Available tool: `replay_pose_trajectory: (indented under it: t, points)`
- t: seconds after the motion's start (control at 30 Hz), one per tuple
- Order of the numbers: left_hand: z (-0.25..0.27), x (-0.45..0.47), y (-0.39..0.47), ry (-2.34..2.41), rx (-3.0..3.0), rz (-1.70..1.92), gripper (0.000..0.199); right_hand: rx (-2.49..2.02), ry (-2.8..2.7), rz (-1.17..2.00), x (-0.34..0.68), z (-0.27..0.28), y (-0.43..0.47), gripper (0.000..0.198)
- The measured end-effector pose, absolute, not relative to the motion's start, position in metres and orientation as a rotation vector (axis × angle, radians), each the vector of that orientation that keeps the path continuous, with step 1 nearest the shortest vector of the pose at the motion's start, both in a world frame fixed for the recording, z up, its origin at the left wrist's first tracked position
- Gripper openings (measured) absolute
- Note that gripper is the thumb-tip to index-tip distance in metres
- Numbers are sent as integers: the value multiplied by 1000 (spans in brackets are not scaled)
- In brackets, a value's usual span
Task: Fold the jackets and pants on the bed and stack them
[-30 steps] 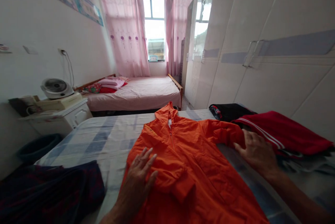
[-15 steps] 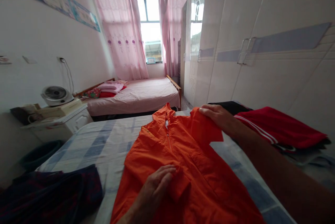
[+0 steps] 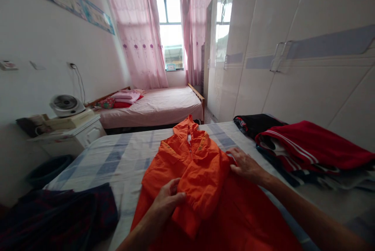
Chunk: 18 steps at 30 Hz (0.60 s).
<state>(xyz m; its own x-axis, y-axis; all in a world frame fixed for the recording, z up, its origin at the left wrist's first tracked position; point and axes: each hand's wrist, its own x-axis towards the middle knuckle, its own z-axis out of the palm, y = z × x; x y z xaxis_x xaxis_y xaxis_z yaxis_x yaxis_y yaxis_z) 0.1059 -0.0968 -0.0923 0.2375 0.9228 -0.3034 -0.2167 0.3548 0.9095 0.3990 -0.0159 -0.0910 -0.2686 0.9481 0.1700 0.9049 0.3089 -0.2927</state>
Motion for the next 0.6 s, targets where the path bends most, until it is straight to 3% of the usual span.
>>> replay_pose_trajectory:
  t: [0.07, 0.17, 0.47, 0.6]
  points:
    - [-82, 112, -89, 966, 872, 964, 54, -1653, -2280, 207, 400, -98, -16, 44]
    - [-72, 111, -75, 960, 915, 1070, 58, -1660, -2211, 192, 401, -104, -12, 25]
    - [-96, 90, -90, 1638, 1786, 931, 50, -1567, -2138, 11, 413, -117, -15, 23]
    - [-86, 100, -98, 1417, 2231, 940, 23, -1525, -2159, 2, 411, -115, -13, 16]
